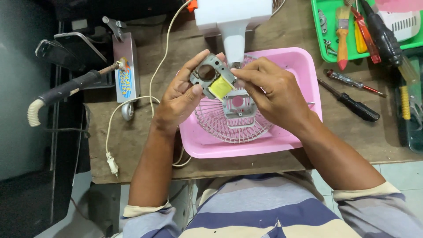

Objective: Disassembling a small electric fan motor using a screwdriver and manual manipulation of the internal components.

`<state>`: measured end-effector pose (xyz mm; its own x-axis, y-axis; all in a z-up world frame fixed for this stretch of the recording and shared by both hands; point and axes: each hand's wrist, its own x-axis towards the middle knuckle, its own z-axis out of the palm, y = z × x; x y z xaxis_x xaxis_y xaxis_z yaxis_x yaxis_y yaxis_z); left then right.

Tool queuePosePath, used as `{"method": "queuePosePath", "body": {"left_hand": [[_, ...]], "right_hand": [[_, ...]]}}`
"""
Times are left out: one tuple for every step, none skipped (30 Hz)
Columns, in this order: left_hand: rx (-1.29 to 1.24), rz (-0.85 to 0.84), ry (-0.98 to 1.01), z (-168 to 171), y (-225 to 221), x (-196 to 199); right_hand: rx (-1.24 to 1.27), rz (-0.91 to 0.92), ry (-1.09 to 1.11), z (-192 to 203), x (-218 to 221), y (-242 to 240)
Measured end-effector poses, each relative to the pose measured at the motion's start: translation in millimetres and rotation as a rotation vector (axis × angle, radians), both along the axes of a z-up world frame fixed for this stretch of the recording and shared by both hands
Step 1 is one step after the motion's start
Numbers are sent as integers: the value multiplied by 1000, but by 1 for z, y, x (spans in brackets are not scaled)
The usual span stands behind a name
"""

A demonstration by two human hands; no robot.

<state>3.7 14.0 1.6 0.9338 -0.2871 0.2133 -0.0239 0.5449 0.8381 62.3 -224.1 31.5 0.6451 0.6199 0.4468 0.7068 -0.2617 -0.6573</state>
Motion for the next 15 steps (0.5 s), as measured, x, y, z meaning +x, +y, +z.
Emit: {"method": "queuePosePath", "body": {"left_hand": [[-44, 5, 23, -3, 0, 1], [-43, 0, 25, -3, 0, 1], [-32, 12, 16, -4, 1, 1], [-20, 24, 4, -5, 2, 2], [-20, 19, 4, -4, 1, 2], [-14, 29, 9, -3, 1, 2], [-7, 38, 14, -2, 0, 1], [-7, 36, 14, -2, 0, 1], [-10, 35, -7, -3, 0, 1], [-13, 34, -27, -4, 0, 1], [-12, 31, -26, -4, 1, 1], [-8, 31, -35, -5, 1, 1], [-4, 31, -44, -5, 1, 1], [-4, 29, -44, -5, 1, 1], [2, 23, -56, -5, 1, 1]], "right_hand": [[-4, 4, 5, -1, 1, -1], [-4, 0, 7, -2, 2, -2], [-20, -17, -4, -4, 3, -3], [-36, -34, -17, -5, 4, -3], [-36, -39, -17, -6, 5, -4], [-52, -50, -13, -7, 5, -4], [-69, -61, -10, -8, 5, -4], [-69, -63, -9, -8, 5, -4], [-102, -81, -11, -9, 4, -4], [-136, -100, -12, -9, 4, -4], [-136, -103, -11, -11, 4, -3], [-155, -114, -26, -12, 4, -3], [-174, -124, -41, -14, 4, -2], [-174, -127, -40, -16, 4, -1], [-171, -134, -57, -17, 5, 0]]}}
